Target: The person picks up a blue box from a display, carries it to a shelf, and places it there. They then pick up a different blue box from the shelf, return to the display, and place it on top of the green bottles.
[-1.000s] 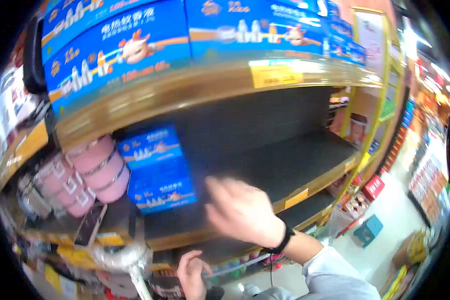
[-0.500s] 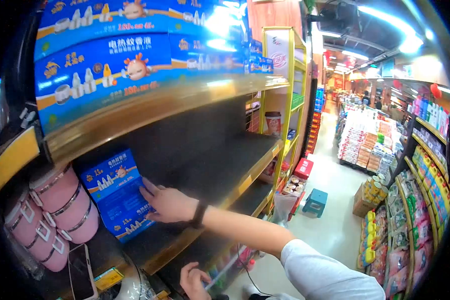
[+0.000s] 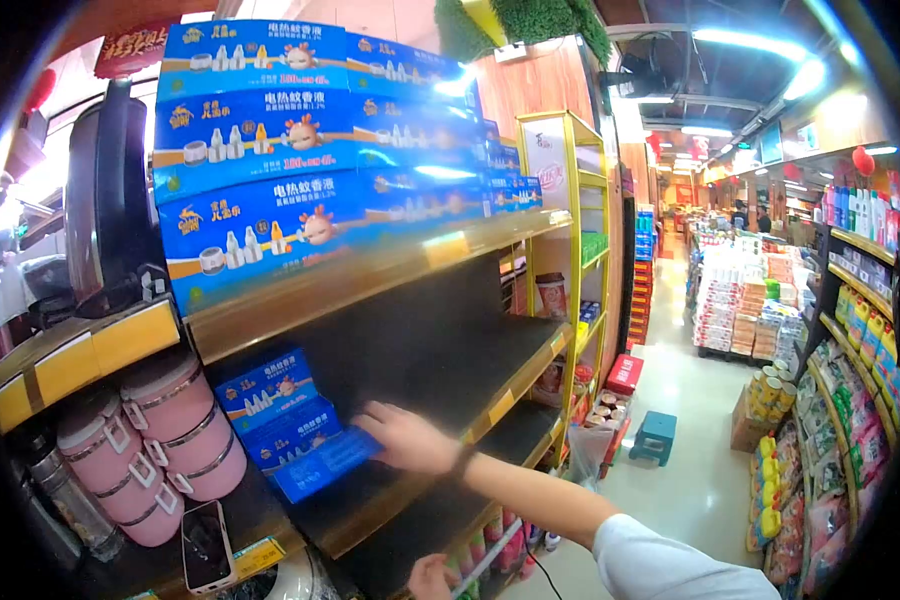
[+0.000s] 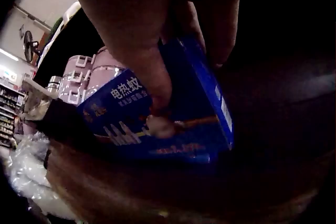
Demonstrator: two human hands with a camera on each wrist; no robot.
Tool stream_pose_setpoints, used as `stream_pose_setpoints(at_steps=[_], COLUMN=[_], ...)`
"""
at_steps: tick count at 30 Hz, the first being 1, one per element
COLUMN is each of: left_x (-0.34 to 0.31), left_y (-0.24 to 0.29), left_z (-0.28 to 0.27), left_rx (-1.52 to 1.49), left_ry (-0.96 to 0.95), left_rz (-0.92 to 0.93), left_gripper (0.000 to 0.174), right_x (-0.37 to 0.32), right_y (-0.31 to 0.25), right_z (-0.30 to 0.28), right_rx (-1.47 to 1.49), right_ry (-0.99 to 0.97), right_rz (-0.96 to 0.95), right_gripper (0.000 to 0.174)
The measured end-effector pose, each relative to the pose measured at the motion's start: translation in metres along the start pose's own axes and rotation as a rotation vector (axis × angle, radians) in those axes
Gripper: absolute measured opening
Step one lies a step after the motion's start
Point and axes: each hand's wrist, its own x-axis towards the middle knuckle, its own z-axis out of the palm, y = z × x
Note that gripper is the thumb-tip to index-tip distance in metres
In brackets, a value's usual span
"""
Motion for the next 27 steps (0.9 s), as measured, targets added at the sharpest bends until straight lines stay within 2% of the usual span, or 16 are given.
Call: stream_pose_setpoints(at_steps=[1,3,4,7,12,15,17,19,22,25,27], left_x=[-0.005,-0.001,-0.002,-0.009,-0.023,-0.044,-0.060,-0.077,-0.106,-0.130,-0.140], left_y=[0.002,-0.018,-0.021,-0.022,-0.056,-0.078,-0.098,-0.120,-0.151,-0.175,-0.181], left_z=[0.012,0.024,0.030,0.057,0.115,0.164,0.194,0.225,0.267,0.305,0.333], left_rx=[0.021,-0.078,-0.184,-0.061,-0.130,-0.102,-0.077,-0.052,0.001,0.079,0.167], left_ry=[0.008,-0.021,-0.058,-0.052,-0.127,-0.222,-0.304,-0.383,-0.496,-0.637,-0.762], left_rz=[0.263,0.129,-0.020,0.036,-0.011,-0.111,-0.180,-0.256,-0.363,-0.418,-0.456], left_gripper=[0.015,0.015,0.015,0.018,0.027,0.029,0.030,0.032,0.034,0.044,0.046], right_x=[-0.009,-0.029,-0.041,-0.087,-0.221,-0.330,-0.391,-0.461,-0.531,-0.582,-0.614], right_y=[-0.004,-0.010,-0.007,-0.009,-0.028,-0.045,-0.069,-0.079,-0.103,-0.119,-0.124], right_z=[-0.013,-0.046,-0.064,-0.121,-0.209,-0.230,-0.236,-0.239,-0.261,-0.283,-0.295], right_rx=[-0.040,-0.117,-0.113,-0.081,-0.031,-0.020,-0.080,0.008,-0.089,-0.072,-0.081], right_ry=[0.021,0.057,0.089,0.220,0.217,0.205,0.243,0.363,0.403,0.414,0.476], right_rz=[0.019,0.047,0.041,0.089,0.305,0.486,0.750,0.909,1.020,1.196,1.216], right_gripper=[0.059,0.060,0.060,0.055,0.060,0.059,0.059,0.040,0.052,0.053,0.054])
